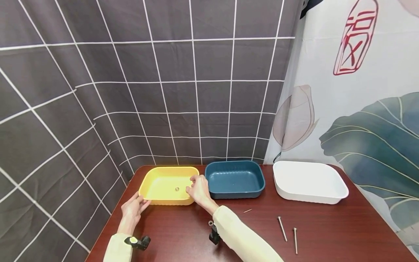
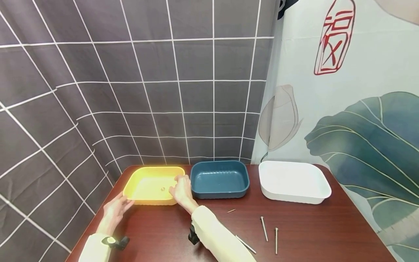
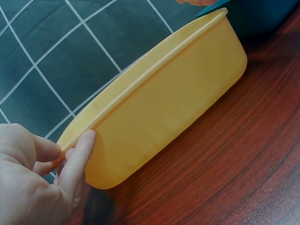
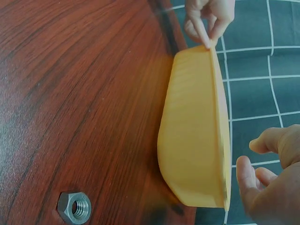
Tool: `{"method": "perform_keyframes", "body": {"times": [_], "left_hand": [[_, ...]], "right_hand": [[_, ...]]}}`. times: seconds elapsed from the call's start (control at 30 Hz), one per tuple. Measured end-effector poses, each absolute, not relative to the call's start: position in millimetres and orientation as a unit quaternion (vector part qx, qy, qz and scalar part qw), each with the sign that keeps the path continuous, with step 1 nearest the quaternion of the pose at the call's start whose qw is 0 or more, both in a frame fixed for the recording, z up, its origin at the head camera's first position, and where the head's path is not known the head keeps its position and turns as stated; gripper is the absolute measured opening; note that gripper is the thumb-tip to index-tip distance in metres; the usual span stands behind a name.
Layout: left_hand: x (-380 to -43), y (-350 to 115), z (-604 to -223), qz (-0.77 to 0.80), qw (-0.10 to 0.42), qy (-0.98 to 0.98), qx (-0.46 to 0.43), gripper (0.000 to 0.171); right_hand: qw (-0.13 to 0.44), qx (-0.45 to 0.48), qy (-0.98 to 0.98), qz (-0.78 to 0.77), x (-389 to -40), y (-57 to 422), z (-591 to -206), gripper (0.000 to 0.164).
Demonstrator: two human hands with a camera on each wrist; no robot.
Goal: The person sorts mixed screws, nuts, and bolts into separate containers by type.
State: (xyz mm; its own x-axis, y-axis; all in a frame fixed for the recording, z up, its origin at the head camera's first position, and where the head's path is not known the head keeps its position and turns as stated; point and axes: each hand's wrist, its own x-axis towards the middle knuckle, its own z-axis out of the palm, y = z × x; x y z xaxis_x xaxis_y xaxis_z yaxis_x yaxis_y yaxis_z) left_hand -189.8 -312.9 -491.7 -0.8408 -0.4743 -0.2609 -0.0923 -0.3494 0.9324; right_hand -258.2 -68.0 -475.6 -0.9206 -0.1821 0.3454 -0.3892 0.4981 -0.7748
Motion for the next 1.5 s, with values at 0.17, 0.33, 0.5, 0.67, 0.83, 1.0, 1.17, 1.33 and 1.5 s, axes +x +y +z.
{"method": "perform_keyframes", "body": {"times": [0.17,0.33,0.5,0.67,0.83,1.0,1.17,1.33,1.5], "left_hand": [[-190.7,-311.9,-493.5,-0.782,0.13,-0.555,0.251,0.056],[-190.2,-312.5,-494.5,-0.78,0.129,-0.557,0.256,0.056],[-191.5,-313.4,-494.8,-0.779,0.127,-0.558,0.256,0.056],[-192.8,-315.3,-496.9,-0.781,0.126,-0.556,0.255,0.056],[-192.5,-316.3,-498.3,-0.781,0.127,-0.558,0.252,0.057],[-192.0,-315.1,-497.0,-0.781,0.126,-0.558,0.25,0.057],[-192.0,-315.3,-496.1,-0.782,0.125,-0.556,0.251,0.057],[-191.8,-314.4,-495.2,-0.781,0.13,-0.557,0.249,0.057],[-191.3,-313.9,-494.8,-0.781,0.124,-0.558,0.252,0.057]], "right_hand": [[0.11,0.167,-0.852,0.483,-255.0,-62.1,-471.8,0.027],[0.106,0.162,-0.844,0.5,-251.1,-51.9,-473.3,0.024],[0.107,0.159,-0.834,0.518,-244.4,-38.4,-474.9,0.024],[0.101,0.157,-0.826,0.532,-234.0,-22.6,-479.5,0.024],[0.099,0.156,-0.819,0.544,-220.2,-7.9,-488.2,0.024],[0.102,0.149,-0.821,0.542,-203.4,6.6,-497.4,0.027],[0.11,0.132,-0.825,0.538,-188.0,16.2,-507.7,0.03],[0.105,0.112,-0.826,0.542,-180.0,20.7,-515.2,0.031],[0.097,0.109,-0.822,0.55,-176.1,21.0,-521.4,0.031]]}}
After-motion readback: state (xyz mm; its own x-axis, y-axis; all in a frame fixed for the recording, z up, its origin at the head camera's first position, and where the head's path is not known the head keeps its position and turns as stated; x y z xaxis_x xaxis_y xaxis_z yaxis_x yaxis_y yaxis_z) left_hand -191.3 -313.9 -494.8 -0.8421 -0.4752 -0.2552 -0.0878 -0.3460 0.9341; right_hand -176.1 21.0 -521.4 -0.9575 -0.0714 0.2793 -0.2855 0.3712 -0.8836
